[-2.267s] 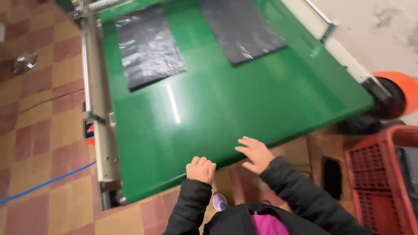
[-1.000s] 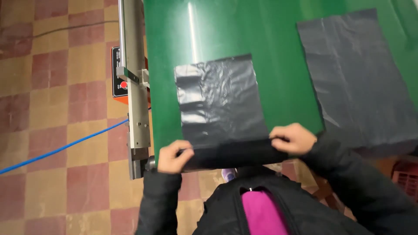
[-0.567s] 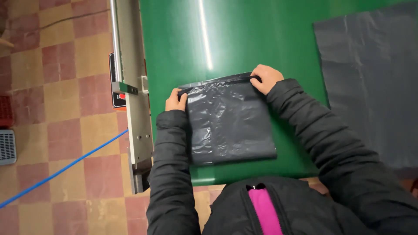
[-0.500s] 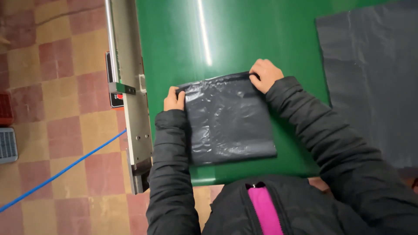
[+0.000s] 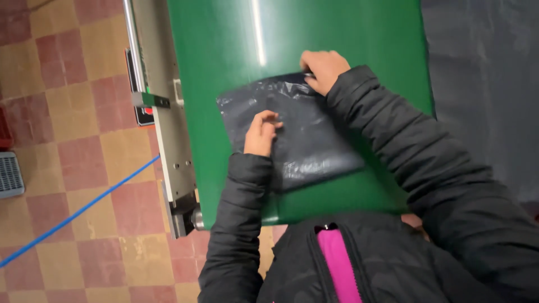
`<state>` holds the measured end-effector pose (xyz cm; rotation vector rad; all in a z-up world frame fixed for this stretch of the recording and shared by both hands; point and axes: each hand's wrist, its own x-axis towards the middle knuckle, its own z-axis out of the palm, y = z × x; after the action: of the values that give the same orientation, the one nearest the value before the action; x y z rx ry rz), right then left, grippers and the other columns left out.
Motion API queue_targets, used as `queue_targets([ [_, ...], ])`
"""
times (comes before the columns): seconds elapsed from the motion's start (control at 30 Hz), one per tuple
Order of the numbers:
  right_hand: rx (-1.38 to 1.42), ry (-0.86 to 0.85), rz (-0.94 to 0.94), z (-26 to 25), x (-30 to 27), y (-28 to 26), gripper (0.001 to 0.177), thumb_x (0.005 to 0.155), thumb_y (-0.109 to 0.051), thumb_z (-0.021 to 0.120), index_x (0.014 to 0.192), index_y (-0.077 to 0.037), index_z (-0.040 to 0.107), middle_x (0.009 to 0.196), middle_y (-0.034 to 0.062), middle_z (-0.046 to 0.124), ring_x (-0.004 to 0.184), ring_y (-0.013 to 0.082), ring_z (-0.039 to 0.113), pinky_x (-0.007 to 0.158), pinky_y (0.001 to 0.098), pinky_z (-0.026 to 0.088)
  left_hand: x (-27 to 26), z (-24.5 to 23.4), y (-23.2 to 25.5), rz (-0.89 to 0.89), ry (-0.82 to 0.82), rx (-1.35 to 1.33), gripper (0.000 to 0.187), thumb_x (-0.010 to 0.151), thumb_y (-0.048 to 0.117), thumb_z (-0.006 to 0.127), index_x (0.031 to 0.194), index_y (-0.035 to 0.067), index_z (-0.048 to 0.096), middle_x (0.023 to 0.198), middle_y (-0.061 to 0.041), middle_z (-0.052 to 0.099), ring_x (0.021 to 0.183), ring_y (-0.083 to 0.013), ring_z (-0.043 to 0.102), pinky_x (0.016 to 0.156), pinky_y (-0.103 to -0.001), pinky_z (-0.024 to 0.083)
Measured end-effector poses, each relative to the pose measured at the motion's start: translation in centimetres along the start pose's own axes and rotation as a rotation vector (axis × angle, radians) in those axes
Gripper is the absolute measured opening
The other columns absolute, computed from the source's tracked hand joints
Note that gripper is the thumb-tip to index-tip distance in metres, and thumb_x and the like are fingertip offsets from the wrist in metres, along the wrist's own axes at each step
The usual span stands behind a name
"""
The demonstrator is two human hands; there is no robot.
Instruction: Folding black plastic bags on a conveyor belt and placing them into a collection basket.
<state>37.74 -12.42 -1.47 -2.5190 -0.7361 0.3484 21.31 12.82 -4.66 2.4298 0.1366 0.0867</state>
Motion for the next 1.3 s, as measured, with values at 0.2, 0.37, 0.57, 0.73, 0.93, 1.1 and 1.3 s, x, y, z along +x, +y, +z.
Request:
queue_targets([
  [0.2, -0.019, 0.312, -0.491, -3.4, -11.8, -6.4, 0.02, 0.075, -0.006, 0.074, 0.091, -0.014, 0.066, 0.094, 0.004, 0.065, 0.097, 0.0301, 0.063, 0.085, 0.0437, 0.044, -4.5, 0.4, -6.0, -0.504, -0.442, -1.958, 0.105, 0.085, 0.083, 0.033, 0.152, 0.002, 0.038, 0.155, -0.019, 0.051, 0.14, -0.0336, 0.055, 0.113, -0.05, 0.039],
  [0.37, -0.06, 0.337, -0.449, 3.2, -19.9, -4.2, 0.025, 0.069, -0.001, 0.072, 0.091, -0.012, 0.067, 0.108, 0.0004, 0.07, 0.118, 0.0229, 0.065, 0.095, 0.0423, 0.049, -9.2, -0.3, -9.4, -0.68, -0.058, -1.772, 0.098, 0.096, 0.077, 0.034, 0.153, -0.002, 0.043, 0.149, -0.019, 0.052, 0.134, -0.0352, 0.052, 0.115, -0.048, 0.039],
  [0.57, -0.107, 0.333, -0.414, 5.9, -21.5, -3.1, 0.023, 0.071, -0.001, 0.07, 0.092, -0.01, 0.068, 0.117, 0.0052, 0.069, 0.123, 0.0274, 0.063, 0.1, 0.0445, 0.049, -14.0, 0.3, -9.3, -0.135, 0.195, -1.04, 0.06, 0.106, 0.037, 0.064, 0.149, -0.002, 0.048, 0.148, -0.015, 0.056, 0.137, -0.0306, 0.051, 0.118, -0.044, 0.04],
  [0.73, -0.198, 0.331, -0.37, 4.7, -21.8, -8.9, 0.035, 0.075, -0.003, 0.065, 0.11, -0.001, 0.065, 0.129, 0.0179, 0.064, 0.131, 0.0387, 0.056, 0.11, 0.0494, 0.045, -16.1, -6.6, 0.5, 0.298, 0.313, -0.016, 0.056, 0.082, 0.032, 0.076, 0.127, 0.004, 0.057, 0.126, -0.015, 0.059, 0.119, -0.0355, 0.057, 0.096, -0.044, 0.051],
  [0.93, -0.065, 0.289, -0.555, 14.8, -21.9, -11.9, 0.048, 0.089, -0.012, 0.058, 0.135, 0.002, 0.057, 0.143, 0.023, 0.058, 0.138, 0.0386, 0.052, 0.116, 0.0527, 0.039, -13.6, -4.6, 1.0, 0.466, -0.475, 0.655, 0.015, 0.1, 0.029, 0.066, 0.107, 0.015, 0.071, 0.099, -0.005, 0.069, 0.1, -0.0281, 0.068, 0.084, -0.045, 0.053],
  [1.1, 0.379, 0.244, -0.444, 18.6, -25.7, -8.7, 0.039, 0.097, -0.011, 0.055, 0.135, -0.009, 0.062, 0.135, 0.0167, 0.068, 0.131, 0.0335, 0.061, 0.116, 0.0514, 0.041, -7.4, -1.4, 1.1, 0.579, -0.787, -0.191, 0.03, 0.096, 0.039, 0.062, 0.101, 0.011, 0.074, 0.094, -0.01, 0.072, 0.092, -0.0302, 0.071, 0.082, -0.039, 0.056],
  [1.3, 1.257, 0.355, 0.509, 20.4, -21.9, -2.8, 0.019, 0.109, -0.014, 0.055, 0.124, -0.005, 0.06, 0.102, 0.0122, 0.061, 0.091, 0.0327, 0.058, 0.082, 0.049, 0.045, -0.9, 10.6, -14.7, -0.479, -0.704, -0.711, 0.064, 0.115, 0.064, 0.046, 0.085, 0.008, 0.056, 0.068, -0.005, 0.058, 0.057, -0.0266, 0.051, 0.053, -0.039, 0.039],
])
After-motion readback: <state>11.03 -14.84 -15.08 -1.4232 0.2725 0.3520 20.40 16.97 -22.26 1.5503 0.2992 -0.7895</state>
